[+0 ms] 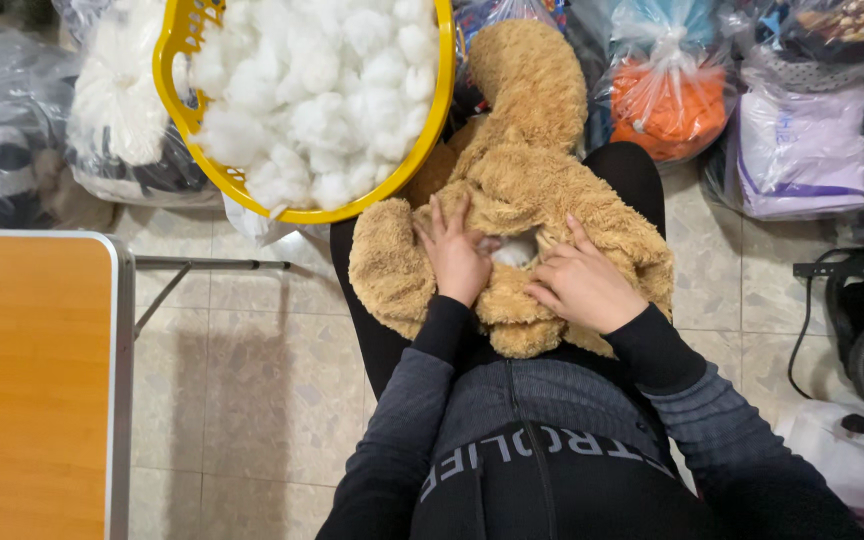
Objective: The person repeatedly takes handfuls of white stuffing from a yellow basket and inserts them into a brown plush toy held on their lap. They push the stuffing into the toy's opening and pat the surface to distribute the material.
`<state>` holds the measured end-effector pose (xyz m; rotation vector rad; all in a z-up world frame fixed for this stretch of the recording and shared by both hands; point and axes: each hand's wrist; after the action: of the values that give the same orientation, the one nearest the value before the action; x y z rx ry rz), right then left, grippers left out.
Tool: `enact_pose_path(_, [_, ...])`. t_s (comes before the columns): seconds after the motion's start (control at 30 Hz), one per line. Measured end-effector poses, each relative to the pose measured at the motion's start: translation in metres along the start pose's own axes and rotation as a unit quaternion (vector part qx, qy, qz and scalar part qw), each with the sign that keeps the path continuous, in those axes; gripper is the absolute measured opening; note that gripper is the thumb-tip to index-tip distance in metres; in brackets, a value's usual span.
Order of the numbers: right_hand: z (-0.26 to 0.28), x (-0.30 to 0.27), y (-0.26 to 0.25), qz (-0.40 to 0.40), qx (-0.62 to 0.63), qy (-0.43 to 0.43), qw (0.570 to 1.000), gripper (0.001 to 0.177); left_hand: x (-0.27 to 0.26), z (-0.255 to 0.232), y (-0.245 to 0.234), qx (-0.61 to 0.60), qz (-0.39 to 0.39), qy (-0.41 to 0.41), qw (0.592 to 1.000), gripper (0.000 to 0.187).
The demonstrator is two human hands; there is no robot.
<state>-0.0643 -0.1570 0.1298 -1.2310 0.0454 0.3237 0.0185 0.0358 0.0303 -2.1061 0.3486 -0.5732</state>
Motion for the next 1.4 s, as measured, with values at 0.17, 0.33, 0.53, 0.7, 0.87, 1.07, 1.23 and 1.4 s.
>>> enact_pose_path(0.17, [0.007,0.0,0.001,0.0,0.009,-0.038,0.999,0.028,0.01,0.001,-0.021,-0.02,-0.019,-0.067,0.997,0.02])
enact_pose_path(0.33, [0.01,0.013,0.01,-0.101,0.002,-0.026,0.995,0.029,0.015,-0.004,-0.043,-0.115,-0.069,-0.077,0.988,0.014])
enact_pose_path(0.53, [0.005,0.051,0.022,-0.124,-0.189,0.044,0.973,0.027,0.011,-0.012,-0.053,-0.102,-0.04,-0.077,0.991,0.015])
enact_pose_path(0.7, [0.013,0.071,0.041,-0.15,-0.202,0.046,0.967,0.023,0.008,-0.016,-0.054,-0.056,-0.005,-0.054,0.997,0.022])
enact_pose_path(0.87, [0.002,0.07,0.043,-0.148,-0.15,0.045,0.976,0.01,0.009,-0.028,-0.057,0.074,0.099,0.013,0.992,0.054])
enact_pose_path(1.07, [0.0,0.064,0.026,-0.154,-0.106,0.062,0.98,0.006,0.015,-0.035,-0.065,0.07,0.136,0.023,0.988,0.02])
enact_pose_path(1.23, [0.001,0.061,-0.004,-0.229,0.006,0.036,0.973,0.006,0.025,-0.026,-0.081,-0.011,0.091,0.025,0.995,0.027])
enact_pose_path(1.4, [0.003,0.061,-0.024,-0.257,0.064,0.043,0.963,0.022,0.028,-0.012,-0.092,-0.09,0.047,0.02,0.995,0.033])
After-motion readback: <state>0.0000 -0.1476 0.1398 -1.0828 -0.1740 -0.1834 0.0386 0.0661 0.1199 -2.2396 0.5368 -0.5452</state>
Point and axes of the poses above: each hand's wrist, its own x-axis towards the middle knuckle, its own y-axis out of the palm, z = x × y, and after that the axes turned 11 degrees about y, right-handed
